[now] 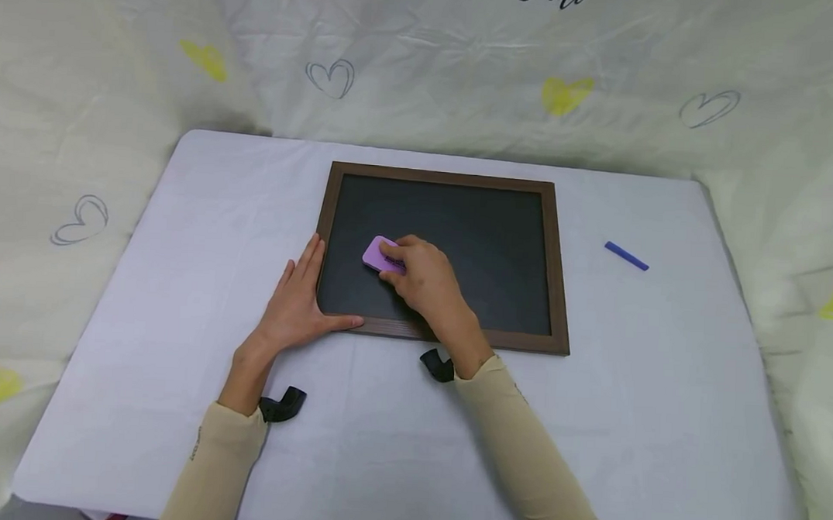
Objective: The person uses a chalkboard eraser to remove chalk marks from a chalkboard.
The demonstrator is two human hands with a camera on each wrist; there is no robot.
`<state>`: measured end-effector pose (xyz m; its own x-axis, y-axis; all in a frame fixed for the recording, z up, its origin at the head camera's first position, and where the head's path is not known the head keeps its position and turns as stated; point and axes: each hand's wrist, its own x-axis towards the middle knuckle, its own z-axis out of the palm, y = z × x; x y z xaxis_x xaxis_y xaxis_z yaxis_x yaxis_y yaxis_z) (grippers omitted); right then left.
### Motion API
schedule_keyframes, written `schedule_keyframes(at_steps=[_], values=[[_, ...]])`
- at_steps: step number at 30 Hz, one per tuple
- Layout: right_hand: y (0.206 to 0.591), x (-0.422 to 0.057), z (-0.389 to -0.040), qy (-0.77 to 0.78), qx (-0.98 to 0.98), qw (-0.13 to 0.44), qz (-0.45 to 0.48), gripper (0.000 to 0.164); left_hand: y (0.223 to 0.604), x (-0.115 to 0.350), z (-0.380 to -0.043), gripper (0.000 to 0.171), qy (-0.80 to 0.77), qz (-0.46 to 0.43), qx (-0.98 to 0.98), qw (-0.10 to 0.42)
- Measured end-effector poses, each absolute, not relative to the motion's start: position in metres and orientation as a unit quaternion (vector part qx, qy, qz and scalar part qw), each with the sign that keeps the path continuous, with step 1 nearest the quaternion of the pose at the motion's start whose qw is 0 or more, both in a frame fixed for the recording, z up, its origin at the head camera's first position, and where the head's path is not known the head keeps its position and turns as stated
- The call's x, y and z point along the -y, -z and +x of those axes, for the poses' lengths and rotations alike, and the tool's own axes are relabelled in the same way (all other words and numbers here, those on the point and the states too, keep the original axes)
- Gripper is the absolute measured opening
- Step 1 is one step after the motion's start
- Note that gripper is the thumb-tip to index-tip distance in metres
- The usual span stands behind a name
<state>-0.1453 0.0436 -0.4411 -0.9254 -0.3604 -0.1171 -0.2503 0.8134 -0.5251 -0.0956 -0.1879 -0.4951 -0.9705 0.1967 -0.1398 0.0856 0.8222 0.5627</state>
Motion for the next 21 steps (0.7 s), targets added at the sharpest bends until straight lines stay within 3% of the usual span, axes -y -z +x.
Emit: schedule_keyframes(at_steps=[21], values=[[0.445,-0.022,-0.137,0.25,-0.943,0.093,-0.2,0.055,0.495,0.189,-0.096,0.141,-0.279,0.073,-0.953,0.097]])
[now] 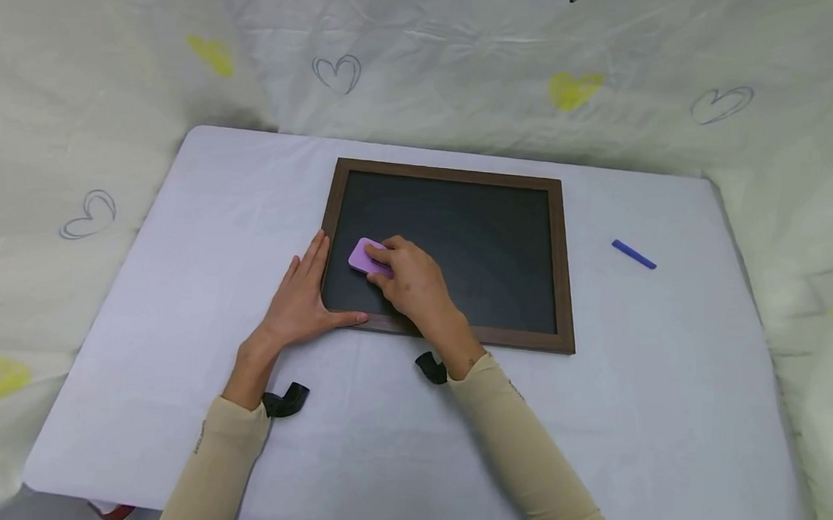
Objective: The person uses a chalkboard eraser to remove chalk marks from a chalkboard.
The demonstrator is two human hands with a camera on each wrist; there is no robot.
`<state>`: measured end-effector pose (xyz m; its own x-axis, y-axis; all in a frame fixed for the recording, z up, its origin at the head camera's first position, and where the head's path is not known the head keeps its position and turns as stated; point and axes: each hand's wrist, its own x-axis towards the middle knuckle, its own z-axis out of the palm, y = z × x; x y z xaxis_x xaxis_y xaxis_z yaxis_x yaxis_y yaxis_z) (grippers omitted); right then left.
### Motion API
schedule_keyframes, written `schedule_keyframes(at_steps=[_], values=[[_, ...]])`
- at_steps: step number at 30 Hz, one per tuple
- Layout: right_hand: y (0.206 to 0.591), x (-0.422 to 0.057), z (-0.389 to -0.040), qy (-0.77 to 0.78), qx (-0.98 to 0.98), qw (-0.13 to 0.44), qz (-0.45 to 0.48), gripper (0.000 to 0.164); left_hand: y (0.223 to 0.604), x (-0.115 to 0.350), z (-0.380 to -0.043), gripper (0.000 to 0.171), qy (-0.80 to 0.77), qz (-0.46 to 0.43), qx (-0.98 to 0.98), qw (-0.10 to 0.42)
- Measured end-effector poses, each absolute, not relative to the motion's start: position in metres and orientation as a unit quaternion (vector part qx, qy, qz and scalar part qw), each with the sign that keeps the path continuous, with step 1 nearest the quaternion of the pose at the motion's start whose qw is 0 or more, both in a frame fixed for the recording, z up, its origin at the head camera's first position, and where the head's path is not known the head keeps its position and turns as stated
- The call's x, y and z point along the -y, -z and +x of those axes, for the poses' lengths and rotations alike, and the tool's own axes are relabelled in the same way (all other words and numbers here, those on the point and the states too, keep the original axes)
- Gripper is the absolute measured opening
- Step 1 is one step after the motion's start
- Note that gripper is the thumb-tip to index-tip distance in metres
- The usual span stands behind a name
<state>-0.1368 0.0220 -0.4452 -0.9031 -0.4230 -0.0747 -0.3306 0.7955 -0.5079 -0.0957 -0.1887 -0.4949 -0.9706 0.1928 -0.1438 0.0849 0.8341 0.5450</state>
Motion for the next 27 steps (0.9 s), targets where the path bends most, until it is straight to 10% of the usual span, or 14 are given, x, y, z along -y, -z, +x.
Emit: schedule_keyframes(at_steps=[27], values=[[0.448,-0.086,-0.159,0.295,-0.947,0.094,-0.087,0.053,0.5,0.194,-0.088,0.142,-0.279,0.055,-0.954,0.096]])
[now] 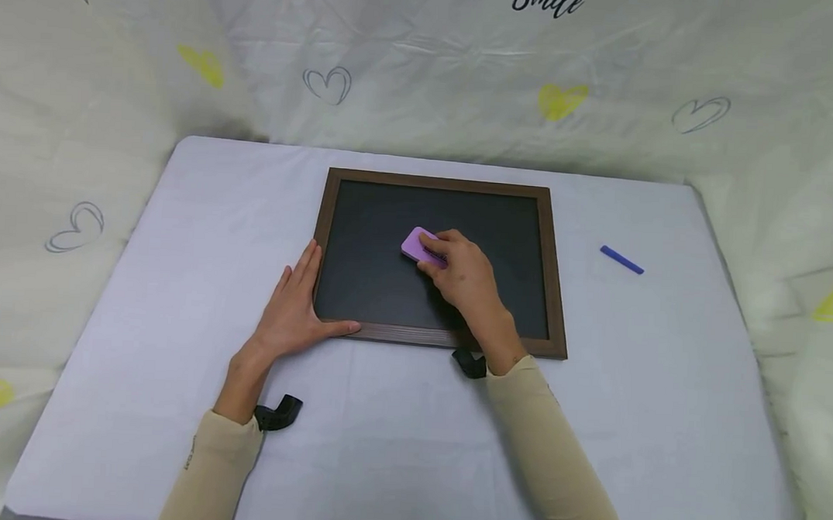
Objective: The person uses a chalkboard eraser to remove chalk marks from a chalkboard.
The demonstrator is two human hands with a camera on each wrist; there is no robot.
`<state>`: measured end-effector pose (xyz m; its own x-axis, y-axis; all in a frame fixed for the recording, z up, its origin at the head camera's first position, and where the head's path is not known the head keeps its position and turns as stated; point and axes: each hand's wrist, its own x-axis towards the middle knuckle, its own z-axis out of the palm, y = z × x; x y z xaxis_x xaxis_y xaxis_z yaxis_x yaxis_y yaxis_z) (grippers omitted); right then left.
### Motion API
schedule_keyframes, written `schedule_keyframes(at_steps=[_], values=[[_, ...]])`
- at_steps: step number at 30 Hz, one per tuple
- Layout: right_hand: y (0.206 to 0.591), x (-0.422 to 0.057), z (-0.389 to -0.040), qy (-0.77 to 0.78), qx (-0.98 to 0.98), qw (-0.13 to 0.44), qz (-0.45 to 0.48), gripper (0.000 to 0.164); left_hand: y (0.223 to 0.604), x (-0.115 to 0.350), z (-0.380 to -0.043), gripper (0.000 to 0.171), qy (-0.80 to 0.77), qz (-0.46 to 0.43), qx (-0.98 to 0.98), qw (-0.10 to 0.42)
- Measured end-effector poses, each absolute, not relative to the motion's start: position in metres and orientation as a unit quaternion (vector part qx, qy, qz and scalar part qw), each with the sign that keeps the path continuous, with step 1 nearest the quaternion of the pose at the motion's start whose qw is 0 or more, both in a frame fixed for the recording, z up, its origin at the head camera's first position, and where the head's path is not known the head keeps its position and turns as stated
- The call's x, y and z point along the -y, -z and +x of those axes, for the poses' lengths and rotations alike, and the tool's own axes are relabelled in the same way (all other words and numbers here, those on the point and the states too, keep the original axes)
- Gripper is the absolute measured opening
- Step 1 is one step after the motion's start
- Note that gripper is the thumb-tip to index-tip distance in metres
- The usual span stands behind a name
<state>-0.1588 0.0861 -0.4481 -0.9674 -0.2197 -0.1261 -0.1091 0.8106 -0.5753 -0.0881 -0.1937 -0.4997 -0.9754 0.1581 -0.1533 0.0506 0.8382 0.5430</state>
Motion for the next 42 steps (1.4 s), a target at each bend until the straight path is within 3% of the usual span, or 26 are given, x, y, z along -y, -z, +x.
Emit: schedule_keyframes(at_steps=[16,42], values=[[0.446,-0.14,-0.165,0.297,-0.952,0.07,-0.031,0.053,0.495,0.188,-0.094,0.143,-0.275,0.062,-0.955,0.096],[0.449,-0.125,-0.162,0.3,-0.949,0.07,-0.07,0.053,0.498,0.191,-0.085,0.141,-0.272,0.056,-0.955,0.105]])
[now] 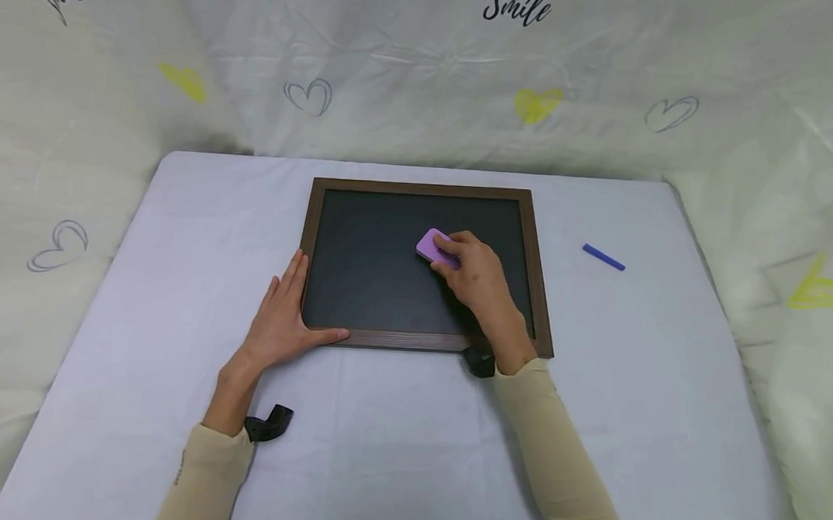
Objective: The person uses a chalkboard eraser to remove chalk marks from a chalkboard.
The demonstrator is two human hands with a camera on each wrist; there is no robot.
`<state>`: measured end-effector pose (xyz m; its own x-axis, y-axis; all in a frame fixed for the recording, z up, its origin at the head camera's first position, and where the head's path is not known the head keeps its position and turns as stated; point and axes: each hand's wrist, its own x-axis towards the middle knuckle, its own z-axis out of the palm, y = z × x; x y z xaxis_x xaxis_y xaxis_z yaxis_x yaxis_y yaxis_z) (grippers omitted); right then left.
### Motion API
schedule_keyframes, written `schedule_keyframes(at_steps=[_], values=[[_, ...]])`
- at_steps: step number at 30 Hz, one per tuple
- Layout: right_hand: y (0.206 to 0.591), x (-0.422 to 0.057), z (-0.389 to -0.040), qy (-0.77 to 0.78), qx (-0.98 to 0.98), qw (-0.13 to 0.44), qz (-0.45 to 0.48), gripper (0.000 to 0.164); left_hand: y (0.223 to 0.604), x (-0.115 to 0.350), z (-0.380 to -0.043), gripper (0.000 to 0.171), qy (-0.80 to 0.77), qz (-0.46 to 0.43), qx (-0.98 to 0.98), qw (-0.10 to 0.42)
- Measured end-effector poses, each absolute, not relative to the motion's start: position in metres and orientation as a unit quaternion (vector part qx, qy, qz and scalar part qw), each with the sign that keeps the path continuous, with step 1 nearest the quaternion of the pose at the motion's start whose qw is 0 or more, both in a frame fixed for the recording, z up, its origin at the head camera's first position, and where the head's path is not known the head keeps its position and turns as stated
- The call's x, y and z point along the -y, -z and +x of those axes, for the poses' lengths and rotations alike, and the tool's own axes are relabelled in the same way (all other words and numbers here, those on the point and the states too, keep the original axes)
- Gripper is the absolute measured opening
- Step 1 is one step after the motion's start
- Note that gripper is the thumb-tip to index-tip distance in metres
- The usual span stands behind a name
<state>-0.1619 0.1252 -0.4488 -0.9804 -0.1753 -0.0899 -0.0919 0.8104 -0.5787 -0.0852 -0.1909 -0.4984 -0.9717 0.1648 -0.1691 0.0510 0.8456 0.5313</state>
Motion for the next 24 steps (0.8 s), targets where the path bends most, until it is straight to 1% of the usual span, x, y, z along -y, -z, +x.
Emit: schedule_keyframes(at_steps=[14,24], values=[[0.451,-0.085,-0.155,0.301,-0.941,0.085,-0.128,0.054,0.495,0.19,-0.084,0.141,-0.28,0.051,-0.953,0.107],[0.451,-0.048,-0.144,0.282,-0.939,0.103,-0.165,0.055,0.498,0.191,-0.085,0.142,-0.281,0.057,-0.953,0.096]])
